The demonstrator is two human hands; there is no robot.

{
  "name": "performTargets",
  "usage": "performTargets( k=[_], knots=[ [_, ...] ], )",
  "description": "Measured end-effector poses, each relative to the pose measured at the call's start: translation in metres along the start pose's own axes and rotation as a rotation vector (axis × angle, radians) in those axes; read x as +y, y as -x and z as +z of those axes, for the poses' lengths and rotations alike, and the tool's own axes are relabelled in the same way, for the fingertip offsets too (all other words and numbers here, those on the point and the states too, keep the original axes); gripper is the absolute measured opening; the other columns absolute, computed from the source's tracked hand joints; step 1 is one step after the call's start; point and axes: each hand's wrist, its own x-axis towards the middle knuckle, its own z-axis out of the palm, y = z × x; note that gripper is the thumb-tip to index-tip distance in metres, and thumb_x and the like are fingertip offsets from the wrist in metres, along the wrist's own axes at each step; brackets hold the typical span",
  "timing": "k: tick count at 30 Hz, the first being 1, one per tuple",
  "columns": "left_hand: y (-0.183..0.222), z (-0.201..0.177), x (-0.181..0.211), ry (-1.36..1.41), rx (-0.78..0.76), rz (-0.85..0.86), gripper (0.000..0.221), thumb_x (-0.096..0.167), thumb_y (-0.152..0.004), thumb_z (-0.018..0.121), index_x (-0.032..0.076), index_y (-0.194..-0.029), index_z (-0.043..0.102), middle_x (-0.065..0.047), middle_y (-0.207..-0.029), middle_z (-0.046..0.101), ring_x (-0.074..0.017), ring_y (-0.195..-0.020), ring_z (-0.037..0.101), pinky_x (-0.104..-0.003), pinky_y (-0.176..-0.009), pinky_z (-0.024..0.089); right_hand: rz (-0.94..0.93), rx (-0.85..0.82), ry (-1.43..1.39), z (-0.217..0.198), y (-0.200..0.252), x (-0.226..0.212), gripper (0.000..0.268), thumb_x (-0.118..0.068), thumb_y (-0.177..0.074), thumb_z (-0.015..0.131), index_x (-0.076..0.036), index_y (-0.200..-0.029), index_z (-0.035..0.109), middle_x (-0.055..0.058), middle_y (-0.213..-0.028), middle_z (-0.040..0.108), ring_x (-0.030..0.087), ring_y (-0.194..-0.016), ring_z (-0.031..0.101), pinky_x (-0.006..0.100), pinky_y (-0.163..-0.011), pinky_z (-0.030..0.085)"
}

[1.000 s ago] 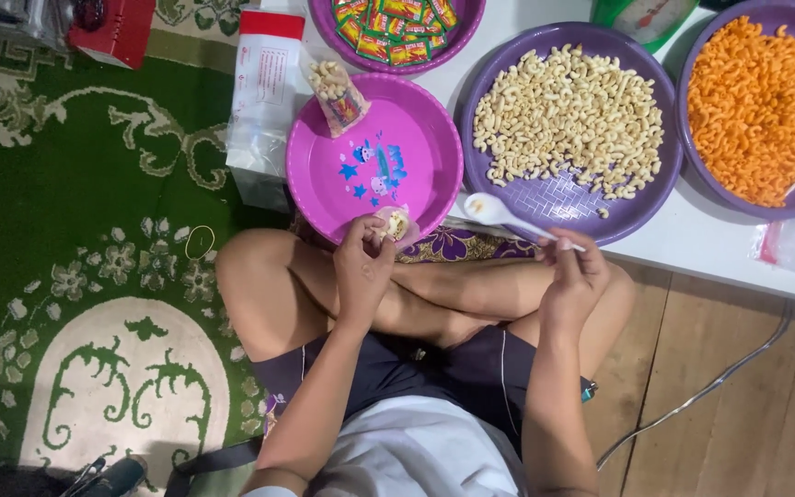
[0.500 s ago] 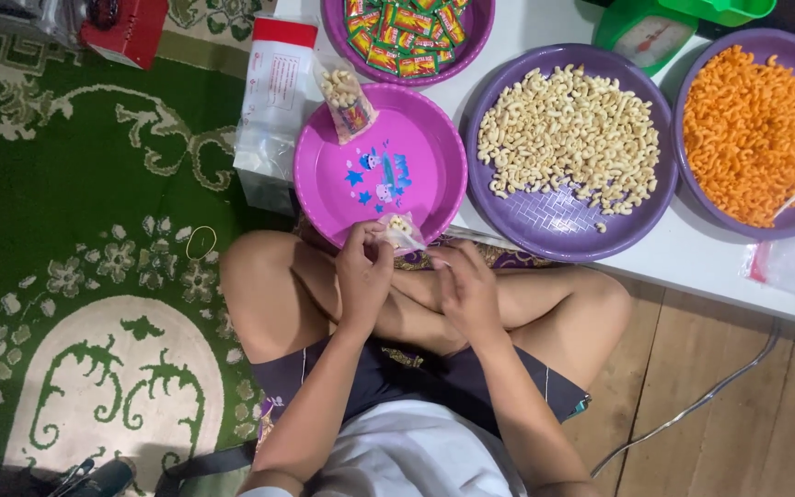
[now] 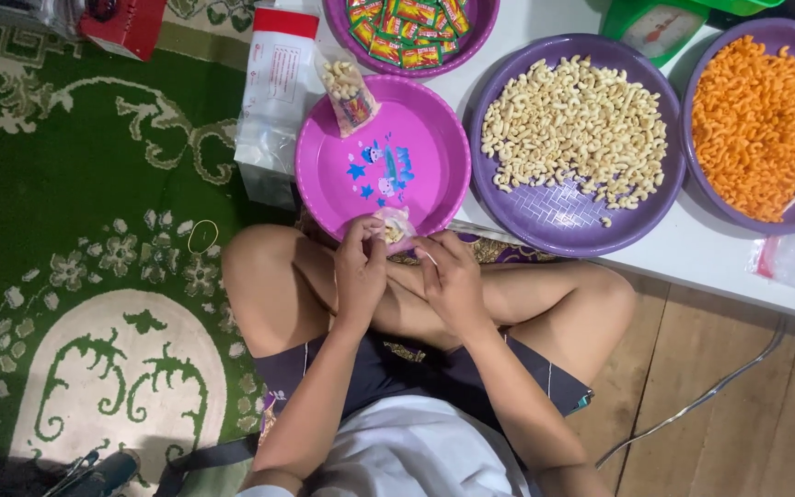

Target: A person sitting on the floor manually packages small puffed snacks from a large tray into small plastic bags using a spoon.

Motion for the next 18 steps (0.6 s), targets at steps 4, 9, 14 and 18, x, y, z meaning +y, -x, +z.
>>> performTargets(
  k=[4,9,14,18],
  knots=[
    [0.003,0.002,-0.003,0.029,-0.024,-0.049,0.022,0.003,-0.087,0.060,0.012,-0.106,0.065,-0.017,-0.082,0.066,-0.0432,-0.088,0.069,-0.052,-0.082,0.053,0.023,0.017,0.016,-0.003,0.005,-0.008,0.016,-0.007,-0.094,0.069,-0.014,-0.105,0.079,0.006,-0.093,0.068,0.031,-0.084,0.069,0.040,-0.080,0.055],
    [0.004,0.006,-0.008,-0.012,-0.001,-0.053,0.024,0.002,-0.085,0.061,0.013,-0.106,0.066,-0.016,-0.081,0.064,-0.0418,-0.087,0.068,-0.050,-0.081,0.054,0.024,0.030,0.049,0.010,0.014,0.000,0.017,-0.007,-0.092,0.071,-0.015,-0.104,0.079,0.003,-0.091,0.067,0.025,-0.088,0.069,0.033,-0.087,0.048],
    [0.007,0.012,-0.009,-0.064,0.033,-0.126,0.021,0.009,-0.085,0.061,0.018,-0.104,0.066,-0.011,-0.082,0.065,-0.0371,-0.088,0.070,-0.049,-0.083,0.054,0.077,0.059,-0.039,0.002,0.017,-0.005,0.019,-0.008,-0.094,0.068,-0.017,-0.106,0.079,0.003,-0.092,0.067,0.024,-0.086,0.067,0.034,-0.087,0.047],
    [0.005,0.019,-0.002,-0.089,0.095,-0.122,0.014,0.014,-0.086,0.063,0.021,-0.098,0.066,-0.007,-0.079,0.067,-0.0368,-0.082,0.071,-0.049,-0.077,0.055,0.049,-0.020,0.028,0.004,0.015,0.001,0.019,-0.007,-0.090,0.070,-0.014,-0.105,0.078,0.005,-0.092,0.068,0.025,-0.087,0.069,0.034,-0.085,0.046]
  ],
)
